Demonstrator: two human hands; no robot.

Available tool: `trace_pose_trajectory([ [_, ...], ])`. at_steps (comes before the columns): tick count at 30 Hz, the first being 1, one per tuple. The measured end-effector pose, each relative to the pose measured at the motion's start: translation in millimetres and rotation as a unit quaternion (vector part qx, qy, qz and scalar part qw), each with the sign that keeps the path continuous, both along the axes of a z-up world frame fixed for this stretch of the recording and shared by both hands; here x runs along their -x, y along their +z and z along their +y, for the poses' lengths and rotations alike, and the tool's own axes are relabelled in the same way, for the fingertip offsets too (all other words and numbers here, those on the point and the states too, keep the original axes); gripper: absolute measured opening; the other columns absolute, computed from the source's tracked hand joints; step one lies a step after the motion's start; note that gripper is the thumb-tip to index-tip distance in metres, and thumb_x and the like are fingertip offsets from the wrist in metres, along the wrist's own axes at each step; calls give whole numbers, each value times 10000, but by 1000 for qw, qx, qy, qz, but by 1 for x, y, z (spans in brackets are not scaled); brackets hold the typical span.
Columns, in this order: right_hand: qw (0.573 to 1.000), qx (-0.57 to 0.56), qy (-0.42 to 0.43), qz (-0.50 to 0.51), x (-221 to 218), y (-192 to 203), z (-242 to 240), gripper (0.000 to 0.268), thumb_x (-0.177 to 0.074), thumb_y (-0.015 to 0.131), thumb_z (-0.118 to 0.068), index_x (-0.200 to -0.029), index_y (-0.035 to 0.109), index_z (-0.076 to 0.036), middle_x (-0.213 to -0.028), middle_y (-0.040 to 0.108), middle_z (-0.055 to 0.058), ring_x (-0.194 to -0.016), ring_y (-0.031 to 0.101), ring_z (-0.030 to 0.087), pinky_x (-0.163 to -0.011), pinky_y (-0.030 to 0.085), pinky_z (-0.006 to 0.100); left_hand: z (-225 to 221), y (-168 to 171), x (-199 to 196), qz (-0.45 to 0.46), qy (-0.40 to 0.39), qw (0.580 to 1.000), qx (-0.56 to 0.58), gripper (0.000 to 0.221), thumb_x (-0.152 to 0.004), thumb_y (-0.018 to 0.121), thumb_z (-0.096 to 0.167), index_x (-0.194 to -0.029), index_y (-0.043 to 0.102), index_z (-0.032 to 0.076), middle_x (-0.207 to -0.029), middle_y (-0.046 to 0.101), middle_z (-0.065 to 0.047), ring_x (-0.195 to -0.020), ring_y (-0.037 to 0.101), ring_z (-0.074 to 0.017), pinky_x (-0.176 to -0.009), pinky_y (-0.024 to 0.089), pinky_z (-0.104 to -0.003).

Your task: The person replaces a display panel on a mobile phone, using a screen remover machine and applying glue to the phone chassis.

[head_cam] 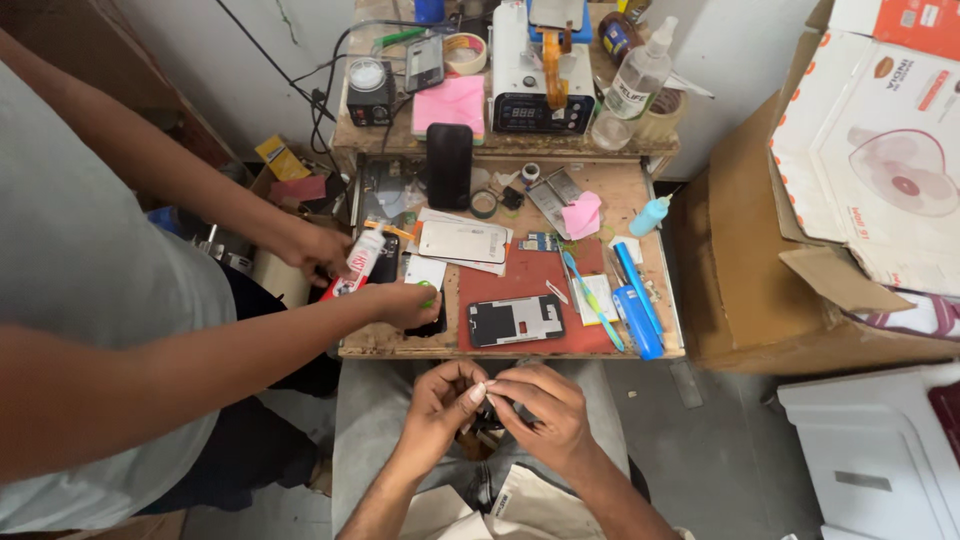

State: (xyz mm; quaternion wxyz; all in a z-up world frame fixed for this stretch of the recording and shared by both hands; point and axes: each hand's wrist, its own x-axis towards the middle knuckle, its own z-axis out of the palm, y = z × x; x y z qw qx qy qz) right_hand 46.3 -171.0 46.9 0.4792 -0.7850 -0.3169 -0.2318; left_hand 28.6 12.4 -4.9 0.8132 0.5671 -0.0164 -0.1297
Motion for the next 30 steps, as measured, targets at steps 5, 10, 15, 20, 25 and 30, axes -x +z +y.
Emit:
trace_pose_trajectory([
  [5, 1000, 16, -5, 26, 3, -1, -5, 233, -776, 830, 30, -974, 721, -26, -936, 725, 82, -799, 718, 223, -660, 568, 326, -7, -6, 3, -11, 6, 998, -65, 156, -996, 657, 181, -958, 599, 41, -779, 540, 38, -669, 453, -36, -569, 368, -206],
  [10, 998, 32, -47, -3, 2, -7, -9, 249, -739, 828, 11, -923, 670, -43, -884, 698, 77, -749, 695, 245, -624, 562, 338, -21, -5, 2, -39, -30, 993, -104, 162, -1061, 531, 191, -961, 515, 64, -823, 488, 23, -728, 427, -61, -613, 386, -219],
  [15, 995, 19, -96, 1, 12, -28, -11, 255, -716, 811, 8, -913, 658, -49, -854, 684, 75, -736, 688, 251, -618, 558, 347, -41, -9, 2, -120, 17, 986, -119, 167, -1070, 506, 179, -966, 493, 50, -850, 455, 4, -771, 408, -86, -667, 395, -236],
  [20, 970, -70, -219, 85, -14, -43, -39, 112, -808, 743, 42, -863, 680, -31, -809, 688, 57, -730, 661, 176, -657, 537, 312, -44, -7, 11, -173, 44, 981, -74, 192, -1092, 486, 190, -954, 469, 57, -890, 460, -4, -784, 398, -88, -685, 372, -236],
  [25, 925, -168, -273, 205, -49, -54, -114, 55, -895, 715, 38, -946, 723, 19, -834, 695, 1, -733, 650, 30, -647, 532, 194, -21, -15, 16, -116, 10, 989, -96, 145, -1025, 603, 143, -956, 559, 24, -899, 517, -5, -825, 488, -82, -719, 418, -231],
  [30, 927, -149, -250, 238, -60, -70, -109, 94, -907, 725, 3, -993, 761, 8, -845, 707, 1, -707, 618, 41, -588, 483, 202, -20, -35, -29, -83, 87, 964, -238, 128, -945, 692, 152, -896, 648, 42, -759, 557, 22, -699, 476, -59, -632, 407, -237],
])
